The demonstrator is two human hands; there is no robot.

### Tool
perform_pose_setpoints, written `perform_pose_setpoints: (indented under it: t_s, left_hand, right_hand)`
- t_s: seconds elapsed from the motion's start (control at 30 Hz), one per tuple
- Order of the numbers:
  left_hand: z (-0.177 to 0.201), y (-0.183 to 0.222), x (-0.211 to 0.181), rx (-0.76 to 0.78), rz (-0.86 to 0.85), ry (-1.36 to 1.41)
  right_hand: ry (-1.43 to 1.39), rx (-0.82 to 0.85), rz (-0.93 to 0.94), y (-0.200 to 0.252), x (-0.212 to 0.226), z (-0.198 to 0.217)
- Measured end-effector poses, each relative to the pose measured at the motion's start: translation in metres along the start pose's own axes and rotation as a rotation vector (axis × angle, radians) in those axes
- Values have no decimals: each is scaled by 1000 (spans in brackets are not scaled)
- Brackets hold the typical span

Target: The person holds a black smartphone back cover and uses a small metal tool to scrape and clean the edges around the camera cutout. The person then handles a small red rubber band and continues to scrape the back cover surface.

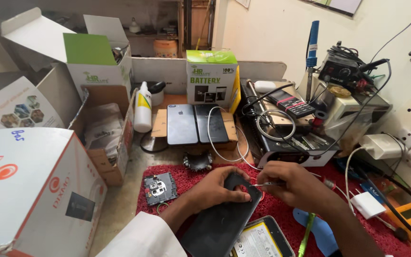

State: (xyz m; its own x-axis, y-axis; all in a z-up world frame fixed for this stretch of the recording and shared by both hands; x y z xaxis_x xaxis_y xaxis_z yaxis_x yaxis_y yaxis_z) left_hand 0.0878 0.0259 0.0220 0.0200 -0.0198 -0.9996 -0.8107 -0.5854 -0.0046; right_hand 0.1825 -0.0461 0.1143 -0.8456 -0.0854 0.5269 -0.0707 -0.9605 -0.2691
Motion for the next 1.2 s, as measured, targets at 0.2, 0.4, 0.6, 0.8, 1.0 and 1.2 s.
perform_pose_setpoints:
  t_s: [0.2,0.4,0.6,0.8,1.0,1.2]
  left_hand:
    - [1,-1,3,1,30,24]
    - [3,-2,2,-38,-41,18]
    - [6,-3,9,-23,-45,-88]
    - [7,-20,31,54,-55,-102]
    - [5,-20,35,62,-15,-111]
    - [5,-1,6,-23,-64,-46]
  right_hand:
    - [-26,1,-53,1,-7,-1]
    - [-41,-43,142,2,-3,1]
    - [-22,76,-4,1,-37,-13]
    - [-189,137,51,-2,-52,-27]
    - [-31,139,45,-1,-61,-25]
    - [-36,24,112,3,-27,-10]
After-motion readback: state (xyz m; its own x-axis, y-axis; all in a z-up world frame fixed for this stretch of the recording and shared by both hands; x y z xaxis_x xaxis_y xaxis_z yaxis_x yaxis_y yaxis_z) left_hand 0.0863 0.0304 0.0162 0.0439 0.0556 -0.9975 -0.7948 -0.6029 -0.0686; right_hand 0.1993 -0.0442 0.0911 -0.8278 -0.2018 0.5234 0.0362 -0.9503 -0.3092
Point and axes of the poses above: each hand's wrist, its own y-axis away from the middle knuckle, its own z-axis out of the back of the hand, x = y × z, the point moved 10 cm from there along -y, towards the middle knuckle, and after that the axes turned 13 degrees about -x, right-handed, at the moved point
